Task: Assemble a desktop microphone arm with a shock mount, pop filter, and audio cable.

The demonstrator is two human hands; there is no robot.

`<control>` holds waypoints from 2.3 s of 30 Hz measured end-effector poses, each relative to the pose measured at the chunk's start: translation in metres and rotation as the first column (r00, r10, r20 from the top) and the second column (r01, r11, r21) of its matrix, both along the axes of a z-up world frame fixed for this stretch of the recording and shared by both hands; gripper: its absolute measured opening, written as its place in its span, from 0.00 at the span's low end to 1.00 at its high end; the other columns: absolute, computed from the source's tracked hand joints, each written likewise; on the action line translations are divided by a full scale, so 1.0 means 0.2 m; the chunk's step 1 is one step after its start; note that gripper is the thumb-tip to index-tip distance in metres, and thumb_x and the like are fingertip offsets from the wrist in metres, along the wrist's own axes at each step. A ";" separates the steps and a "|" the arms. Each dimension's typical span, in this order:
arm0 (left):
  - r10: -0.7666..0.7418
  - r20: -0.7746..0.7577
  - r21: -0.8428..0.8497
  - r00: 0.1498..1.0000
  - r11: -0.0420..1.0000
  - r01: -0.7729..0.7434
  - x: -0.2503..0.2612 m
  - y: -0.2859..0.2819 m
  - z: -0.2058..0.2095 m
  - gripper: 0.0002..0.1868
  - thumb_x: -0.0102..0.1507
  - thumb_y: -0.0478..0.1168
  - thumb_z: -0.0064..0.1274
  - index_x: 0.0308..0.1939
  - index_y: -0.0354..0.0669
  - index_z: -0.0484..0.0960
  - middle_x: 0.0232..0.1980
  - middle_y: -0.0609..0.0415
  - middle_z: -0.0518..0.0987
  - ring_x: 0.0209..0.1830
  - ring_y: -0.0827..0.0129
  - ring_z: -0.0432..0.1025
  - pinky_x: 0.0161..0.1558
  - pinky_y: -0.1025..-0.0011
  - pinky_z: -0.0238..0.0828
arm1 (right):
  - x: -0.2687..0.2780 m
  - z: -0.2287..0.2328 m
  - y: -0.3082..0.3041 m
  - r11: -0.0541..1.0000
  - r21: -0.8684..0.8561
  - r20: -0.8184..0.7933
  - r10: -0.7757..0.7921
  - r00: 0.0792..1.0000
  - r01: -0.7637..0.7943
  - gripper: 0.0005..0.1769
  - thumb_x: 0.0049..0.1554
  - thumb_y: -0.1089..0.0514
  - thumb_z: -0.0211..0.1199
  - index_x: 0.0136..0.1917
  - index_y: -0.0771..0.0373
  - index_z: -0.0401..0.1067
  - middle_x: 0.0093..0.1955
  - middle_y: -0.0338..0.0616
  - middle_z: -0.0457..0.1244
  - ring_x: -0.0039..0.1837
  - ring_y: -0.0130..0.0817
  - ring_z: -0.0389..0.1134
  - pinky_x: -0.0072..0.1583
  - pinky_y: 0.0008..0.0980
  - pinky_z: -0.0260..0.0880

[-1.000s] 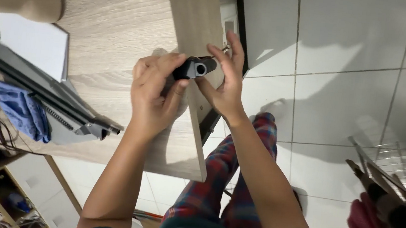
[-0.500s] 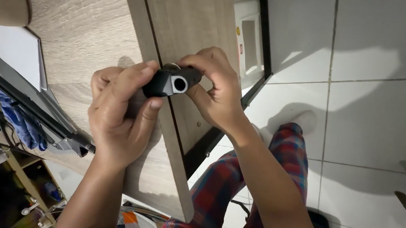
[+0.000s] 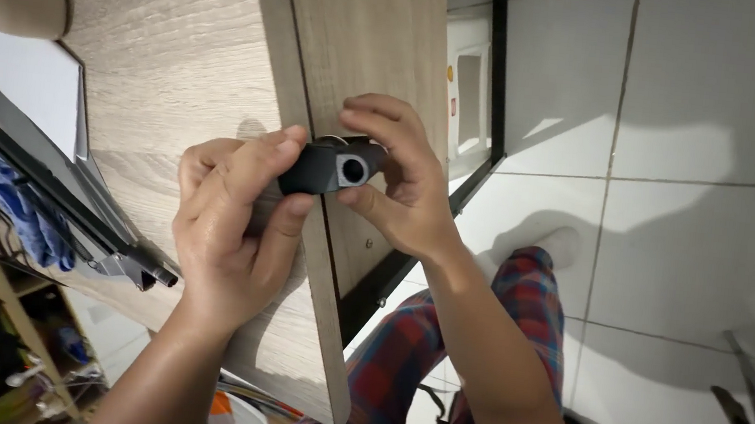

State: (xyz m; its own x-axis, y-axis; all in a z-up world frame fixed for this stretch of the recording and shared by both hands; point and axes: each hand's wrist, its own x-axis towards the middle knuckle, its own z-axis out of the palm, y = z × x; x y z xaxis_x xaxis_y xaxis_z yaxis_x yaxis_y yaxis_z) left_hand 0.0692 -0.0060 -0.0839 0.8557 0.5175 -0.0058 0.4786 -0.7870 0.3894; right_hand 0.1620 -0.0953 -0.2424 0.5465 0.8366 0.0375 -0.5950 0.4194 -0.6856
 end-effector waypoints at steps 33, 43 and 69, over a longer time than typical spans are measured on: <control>0.007 -0.007 0.014 1.000 1.000 -0.007 0.06 0.06 0.05 0.21 0.65 0.39 0.65 0.61 0.47 0.78 0.64 0.59 0.78 0.55 0.62 0.69 0.62 0.63 0.59 | -0.05 -0.08 0.05 0.998 0.067 -0.131 0.023 0.991 -0.014 0.40 0.61 0.53 0.73 0.80 0.52 0.57 0.78 0.48 0.57 0.74 0.41 0.65 0.72 0.43 0.71; 0.008 0.004 0.005 1.000 1.000 -0.008 0.04 0.06 0.04 0.21 0.67 0.40 0.63 0.63 0.47 0.77 0.65 0.59 0.78 0.57 0.62 0.70 0.63 0.62 0.58 | -0.18 -0.17 0.02 0.981 -0.184 -0.480 -0.150 0.864 0.068 0.44 0.67 0.35 0.59 0.84 0.61 0.51 0.79 0.55 0.54 0.76 0.39 0.66 0.72 0.40 0.74; 0.006 0.066 -0.042 0.998 0.999 -0.003 0.01 0.07 0.06 0.18 0.69 0.36 0.59 0.63 0.46 0.78 0.66 0.57 0.77 0.61 0.61 0.70 0.65 0.62 0.58 | -0.28 -0.43 0.02 0.959 0.281 -0.626 0.158 0.763 0.031 0.11 0.69 0.66 0.68 0.60 0.62 0.68 0.56 0.45 0.68 0.60 0.36 0.72 0.63 0.34 0.74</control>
State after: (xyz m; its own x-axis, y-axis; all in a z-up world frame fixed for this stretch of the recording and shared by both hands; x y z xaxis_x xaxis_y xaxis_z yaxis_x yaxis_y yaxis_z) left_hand 0.0715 0.0075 -0.0726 0.8526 0.5218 0.0294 0.4540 -0.7673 0.4529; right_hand 0.1052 -0.0912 -0.3285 0.4674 0.8804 -0.0803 -0.8835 0.4684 -0.0082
